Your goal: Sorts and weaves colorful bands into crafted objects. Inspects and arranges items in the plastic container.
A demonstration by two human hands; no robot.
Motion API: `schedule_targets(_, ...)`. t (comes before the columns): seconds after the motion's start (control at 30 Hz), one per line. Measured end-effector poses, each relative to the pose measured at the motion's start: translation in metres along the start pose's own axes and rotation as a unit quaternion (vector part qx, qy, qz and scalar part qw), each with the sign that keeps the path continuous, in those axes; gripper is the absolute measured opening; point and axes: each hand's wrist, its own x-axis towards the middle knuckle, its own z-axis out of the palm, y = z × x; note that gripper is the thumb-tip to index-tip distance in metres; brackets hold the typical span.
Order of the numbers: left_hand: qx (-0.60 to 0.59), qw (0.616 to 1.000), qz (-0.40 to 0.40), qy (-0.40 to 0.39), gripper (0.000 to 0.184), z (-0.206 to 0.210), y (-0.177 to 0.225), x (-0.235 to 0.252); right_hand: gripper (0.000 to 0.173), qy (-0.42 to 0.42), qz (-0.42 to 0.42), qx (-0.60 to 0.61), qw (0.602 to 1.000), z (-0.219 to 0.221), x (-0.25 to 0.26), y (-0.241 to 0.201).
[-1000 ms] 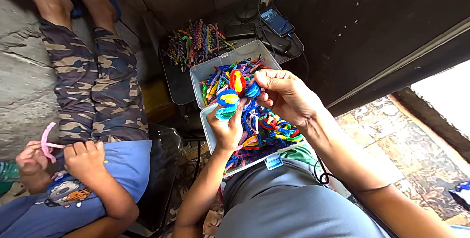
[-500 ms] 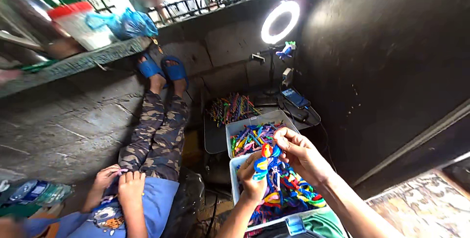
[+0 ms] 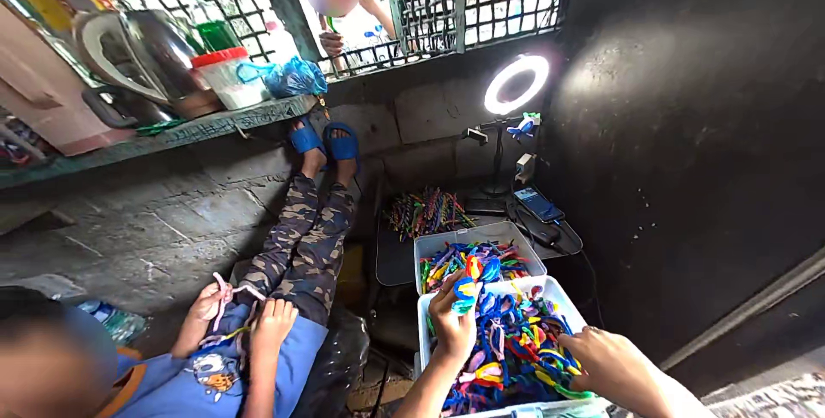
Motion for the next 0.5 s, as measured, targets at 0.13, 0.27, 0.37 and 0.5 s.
schedule_targets(0.13, 0.014, 1.000, 0.001, -0.008, 0.008, 0.000, -0.001, -0.001, 0.027, -0.014, -0.042, -0.012, 0.999, 0.007, 0.004, -0.008)
schedule_targets(0.27, 0.017, 1.000, 0.008, -0.012, 0.009, -0.002, -0.002, -0.001, 0.026, 0.022, -0.096, 0.011, 0.995, 0.008, 0.013, -0.011)
schedule_targets(0.37, 0.027, 1.000, 0.008, -0.011, 0.011, -0.003, -0.002, 0.000, 0.026, 0.099, -0.116, 0.068, 0.986, 0.006, 0.010, -0.009)
schedule_targets(0.5, 0.032, 0.999, -0.004, -0.003, 0.011, -0.003, -0.004, -0.004, 0.024, 0.226, -0.178, 0.175, 0.942, 0.002, 0.007, -0.003)
